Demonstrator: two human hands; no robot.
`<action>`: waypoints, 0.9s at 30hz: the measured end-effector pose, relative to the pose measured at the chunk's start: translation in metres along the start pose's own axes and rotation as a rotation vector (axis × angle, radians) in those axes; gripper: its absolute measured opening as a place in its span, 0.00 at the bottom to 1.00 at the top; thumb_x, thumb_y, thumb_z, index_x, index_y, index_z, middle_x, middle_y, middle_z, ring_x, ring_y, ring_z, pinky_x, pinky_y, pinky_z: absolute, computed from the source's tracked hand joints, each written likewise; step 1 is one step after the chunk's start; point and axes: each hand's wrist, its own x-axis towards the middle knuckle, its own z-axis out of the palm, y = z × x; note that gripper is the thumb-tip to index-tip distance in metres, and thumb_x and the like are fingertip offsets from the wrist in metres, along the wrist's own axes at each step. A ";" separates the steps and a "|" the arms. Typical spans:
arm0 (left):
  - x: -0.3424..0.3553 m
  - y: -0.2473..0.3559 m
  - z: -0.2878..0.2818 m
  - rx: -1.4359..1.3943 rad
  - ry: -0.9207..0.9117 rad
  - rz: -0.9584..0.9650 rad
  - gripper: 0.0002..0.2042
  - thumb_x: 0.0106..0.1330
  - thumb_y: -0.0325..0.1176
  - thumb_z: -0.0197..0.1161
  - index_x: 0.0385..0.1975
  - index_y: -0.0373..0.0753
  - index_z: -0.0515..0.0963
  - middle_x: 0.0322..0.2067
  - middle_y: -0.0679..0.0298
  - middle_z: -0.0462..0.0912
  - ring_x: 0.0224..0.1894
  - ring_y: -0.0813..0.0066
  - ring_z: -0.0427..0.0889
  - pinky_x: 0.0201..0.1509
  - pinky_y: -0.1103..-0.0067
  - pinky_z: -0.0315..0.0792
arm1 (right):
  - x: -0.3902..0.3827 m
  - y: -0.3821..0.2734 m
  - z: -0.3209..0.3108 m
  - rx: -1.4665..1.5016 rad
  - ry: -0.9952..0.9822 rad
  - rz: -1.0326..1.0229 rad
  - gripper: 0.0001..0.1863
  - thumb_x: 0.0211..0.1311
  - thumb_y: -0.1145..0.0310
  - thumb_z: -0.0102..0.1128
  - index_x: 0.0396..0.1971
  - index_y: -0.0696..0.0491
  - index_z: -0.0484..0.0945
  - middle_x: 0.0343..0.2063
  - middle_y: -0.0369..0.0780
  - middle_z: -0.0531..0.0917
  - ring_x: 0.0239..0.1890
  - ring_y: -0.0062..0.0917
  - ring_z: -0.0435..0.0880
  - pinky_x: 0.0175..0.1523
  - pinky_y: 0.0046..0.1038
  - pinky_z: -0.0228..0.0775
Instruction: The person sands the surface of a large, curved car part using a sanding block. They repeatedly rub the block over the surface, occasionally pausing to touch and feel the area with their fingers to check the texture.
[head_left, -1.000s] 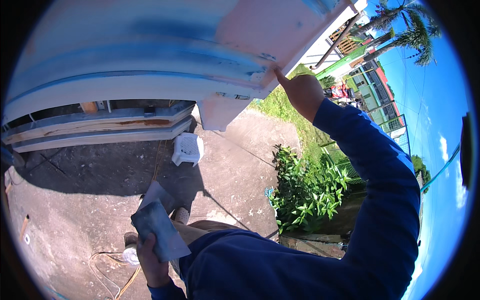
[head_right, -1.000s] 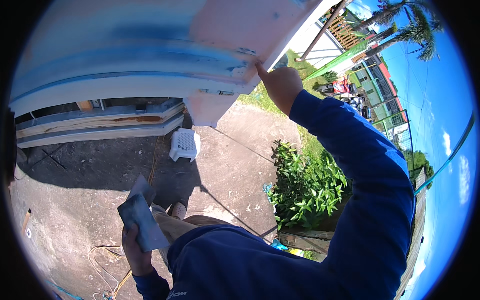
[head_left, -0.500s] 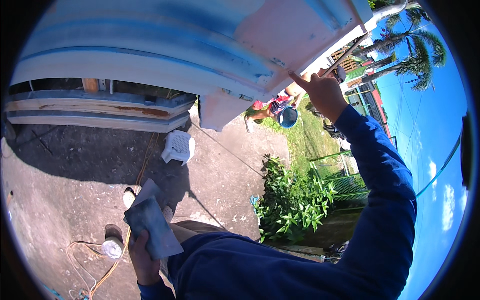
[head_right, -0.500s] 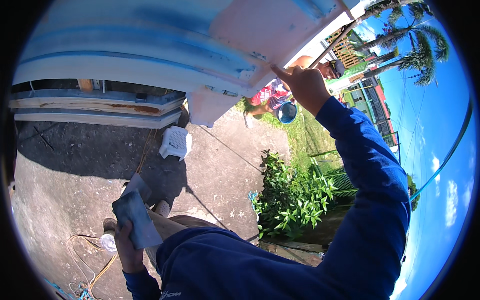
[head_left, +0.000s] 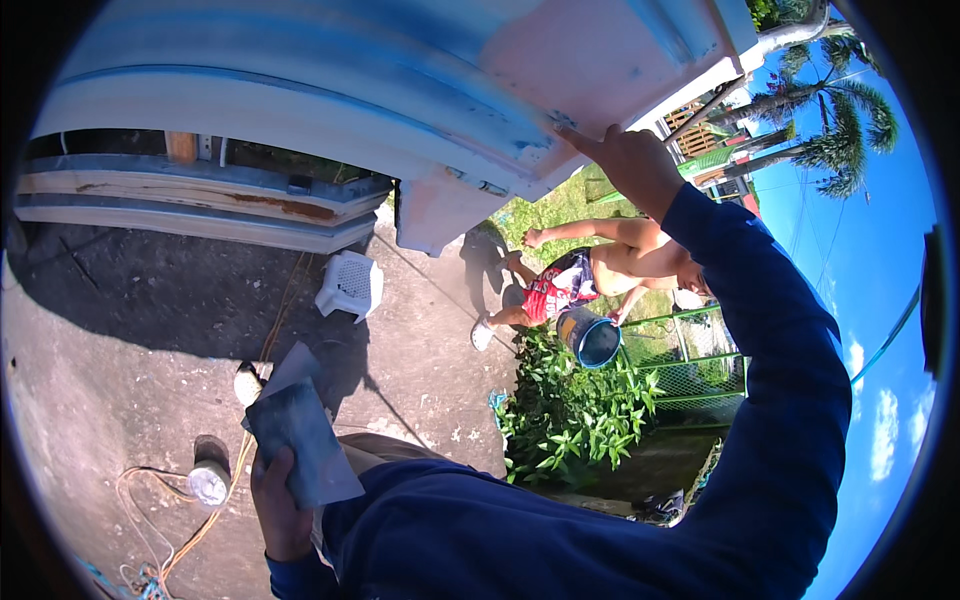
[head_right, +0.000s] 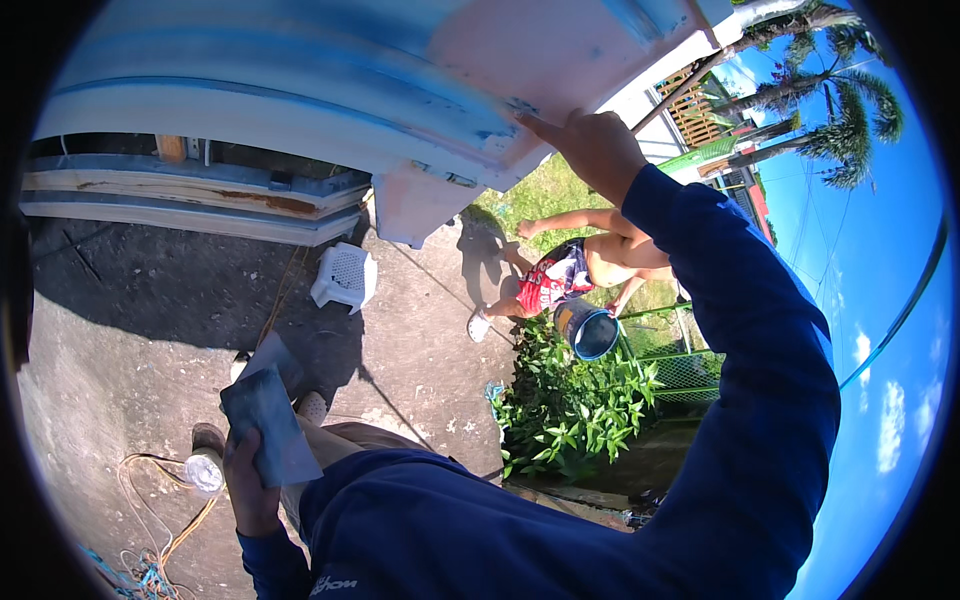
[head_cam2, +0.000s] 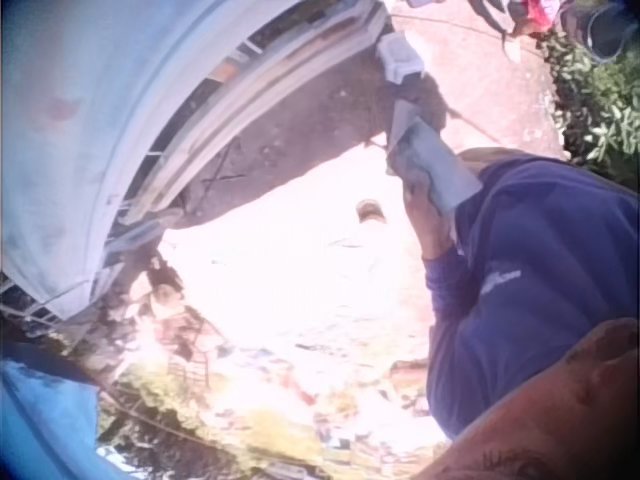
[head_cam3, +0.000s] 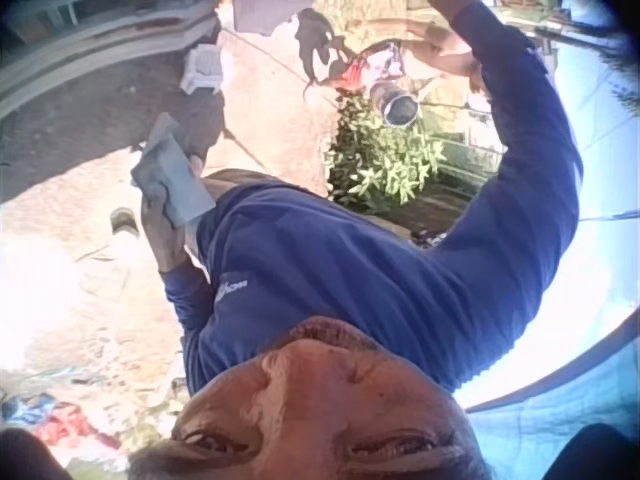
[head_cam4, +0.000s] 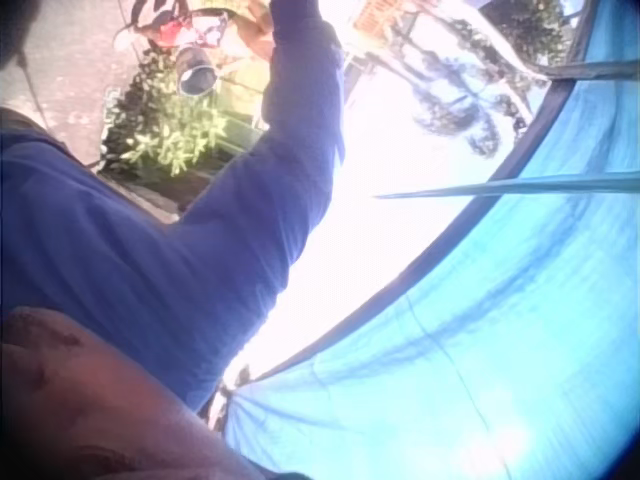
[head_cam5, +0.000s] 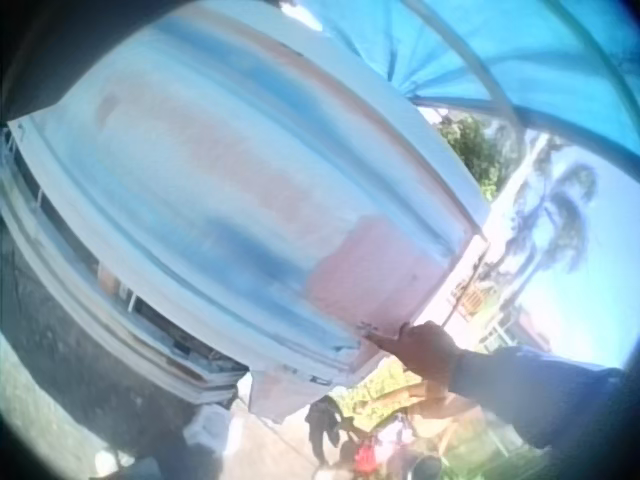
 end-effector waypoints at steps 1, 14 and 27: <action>0.000 -0.001 0.001 -0.015 -0.003 -0.001 0.16 0.71 0.30 0.58 0.56 0.32 0.71 0.48 0.55 0.81 0.48 0.65 0.84 0.52 0.71 0.81 | 0.001 0.003 0.000 -0.019 -0.011 -0.024 0.37 0.63 0.72 0.57 0.72 0.33 0.62 0.24 0.39 0.79 0.22 0.28 0.83 0.26 0.29 0.75; 0.010 -0.002 0.001 -0.094 -0.022 -0.001 0.19 0.70 0.25 0.55 0.60 0.30 0.68 0.49 0.52 0.81 0.48 0.61 0.85 0.53 0.68 0.81 | -0.007 0.019 0.009 -0.043 -0.077 -0.136 0.34 0.61 0.73 0.59 0.68 0.35 0.67 0.18 0.34 0.76 0.22 0.28 0.82 0.28 0.32 0.71; 0.018 0.006 0.009 -0.065 -0.016 -0.007 0.18 0.70 0.25 0.56 0.59 0.31 0.69 0.49 0.53 0.81 0.49 0.62 0.84 0.53 0.68 0.81 | -0.033 0.002 0.003 0.152 -0.007 0.105 0.39 0.59 0.73 0.55 0.73 0.42 0.60 0.18 0.38 0.79 0.17 0.30 0.81 0.23 0.34 0.72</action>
